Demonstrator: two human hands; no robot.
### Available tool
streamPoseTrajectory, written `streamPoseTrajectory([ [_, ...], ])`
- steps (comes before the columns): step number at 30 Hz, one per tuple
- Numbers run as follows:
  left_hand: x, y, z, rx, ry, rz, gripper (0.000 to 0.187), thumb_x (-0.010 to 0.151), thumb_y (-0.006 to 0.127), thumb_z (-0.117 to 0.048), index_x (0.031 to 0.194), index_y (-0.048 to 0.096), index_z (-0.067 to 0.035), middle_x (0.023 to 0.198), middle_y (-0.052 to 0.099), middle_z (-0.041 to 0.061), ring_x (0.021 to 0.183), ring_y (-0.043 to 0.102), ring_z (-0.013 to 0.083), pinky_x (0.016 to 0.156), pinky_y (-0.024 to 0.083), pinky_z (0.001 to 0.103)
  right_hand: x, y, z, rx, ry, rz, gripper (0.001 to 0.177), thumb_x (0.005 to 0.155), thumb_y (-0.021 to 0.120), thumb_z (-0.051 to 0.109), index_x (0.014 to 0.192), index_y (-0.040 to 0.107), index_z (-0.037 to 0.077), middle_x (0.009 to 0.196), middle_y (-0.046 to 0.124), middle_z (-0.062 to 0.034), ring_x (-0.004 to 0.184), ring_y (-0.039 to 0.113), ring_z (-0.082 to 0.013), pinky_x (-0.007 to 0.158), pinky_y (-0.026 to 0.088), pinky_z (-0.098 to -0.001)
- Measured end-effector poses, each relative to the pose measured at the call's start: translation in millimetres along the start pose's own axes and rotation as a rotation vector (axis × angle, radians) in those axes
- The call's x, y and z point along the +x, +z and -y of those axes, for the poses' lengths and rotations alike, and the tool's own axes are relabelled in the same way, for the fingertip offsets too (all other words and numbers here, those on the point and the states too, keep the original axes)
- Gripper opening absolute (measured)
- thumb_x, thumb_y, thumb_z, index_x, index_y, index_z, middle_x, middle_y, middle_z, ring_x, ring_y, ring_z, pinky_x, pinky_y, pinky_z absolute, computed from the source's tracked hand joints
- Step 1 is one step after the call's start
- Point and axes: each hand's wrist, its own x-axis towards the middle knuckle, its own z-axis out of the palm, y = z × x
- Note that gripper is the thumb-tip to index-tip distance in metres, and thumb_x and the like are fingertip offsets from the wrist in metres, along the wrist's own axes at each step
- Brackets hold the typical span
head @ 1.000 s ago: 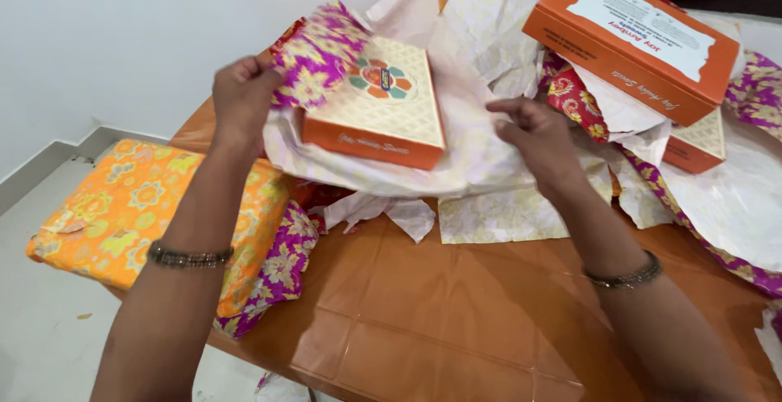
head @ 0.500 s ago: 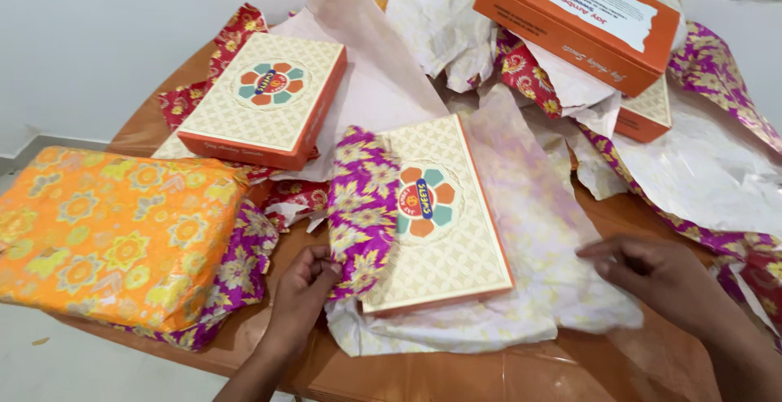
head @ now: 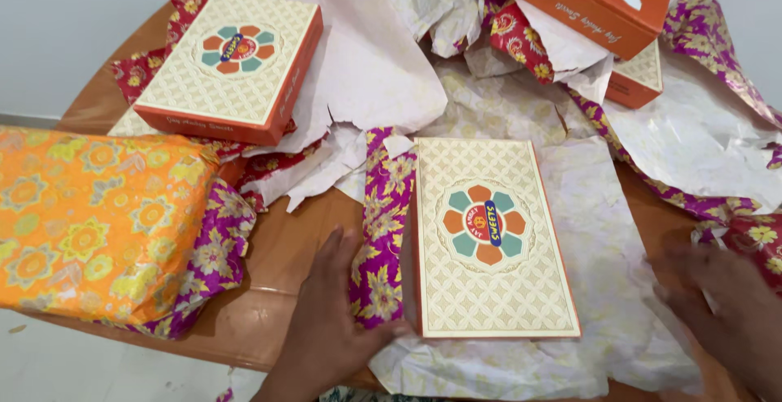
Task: The person wraps rectangular sweet boxes with patterned wrapping paper. They fold the paper around each box, smooth the edges, and secure the folds with tape. Completed wrapped boxes are stacked on the table.
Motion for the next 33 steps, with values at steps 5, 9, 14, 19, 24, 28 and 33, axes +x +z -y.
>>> streamPoseTrajectory([
  [5,24,-8,8,0.037,-0.353,0.135,0.093,0.076,0.07,-0.011,0.157,0.025,0.0,0.145,0.049,0.029,0.117,0.057,0.0479,0.092,0.049,0.053,32,9,76,0.082,-0.035,0.194,0.105,0.057,0.094,0.042,0.149,0.05,0.019,0.151,0.05,-0.0102,0.138,0.047,-0.0298,0.11,0.041,-0.0424],
  [9,33,-31,21,0.321,-0.305,-0.076,0.069,0.087,0.064,-0.004,0.151,0.038,0.0,0.138,0.057,0.027,0.121,0.058,0.0466,0.097,0.048,0.055,41,33,105,0.102,-0.347,0.511,0.137,0.051,0.099,0.05,0.162,0.025,0.019,0.17,0.013,-0.0223,0.148,0.026,-0.0415,0.116,0.028,-0.0445],
  [14,19,-24,-13,0.2,-0.007,-0.22,0.049,0.092,0.059,0.0,0.14,0.049,-0.003,0.141,0.058,0.024,0.129,0.059,0.0421,0.107,0.05,0.047,32,41,114,0.136,-0.258,0.45,0.141,0.05,0.104,0.043,0.165,0.024,0.023,0.172,0.016,-0.0221,0.15,0.029,-0.0439,0.112,0.031,-0.0447],
  [19,25,24,-28,-0.026,0.092,0.211,0.054,0.095,0.059,-0.008,0.144,0.044,0.005,0.152,0.047,0.031,0.142,0.044,0.0458,0.114,0.039,0.048,12,55,106,0.221,0.052,0.323,0.112,0.055,0.099,0.032,0.154,0.045,0.028,0.159,0.047,-0.0106,0.124,0.063,-0.0226,0.097,0.055,-0.0344],
  [24,31,45,-18,-0.443,-0.222,0.482,0.071,0.098,0.06,-0.019,0.154,0.026,0.008,0.151,0.045,0.029,0.138,0.045,0.0411,0.115,0.037,0.044,3,73,76,0.665,-0.004,0.1,0.086,0.055,0.091,0.003,0.136,0.065,0.014,0.155,0.051,-0.015,0.128,0.061,-0.0243,0.101,0.053,-0.0348],
  [28,14,41,-27,-0.535,-0.125,0.304,0.075,0.094,0.072,-0.021,0.153,0.033,0.005,0.156,0.045,0.031,0.146,0.046,0.0413,0.119,0.037,0.043,-10,76,50,0.878,-0.256,0.084,0.073,0.057,0.095,0.003,0.126,0.073,0.009,0.154,0.05,-0.0193,0.13,0.061,-0.0331,0.102,0.053,-0.041],
  [33,-2,28,-37,-0.577,-0.19,0.326,0.078,0.087,0.079,-0.02,0.149,0.037,0.003,0.151,0.04,0.026,0.143,0.044,0.0406,0.117,0.038,0.046,-17,86,40,0.82,-0.524,0.079,0.065,0.058,0.099,0.017,0.118,0.075,0.014,0.15,0.045,-0.0199,0.134,0.054,-0.037,0.107,0.047,-0.0467],
])
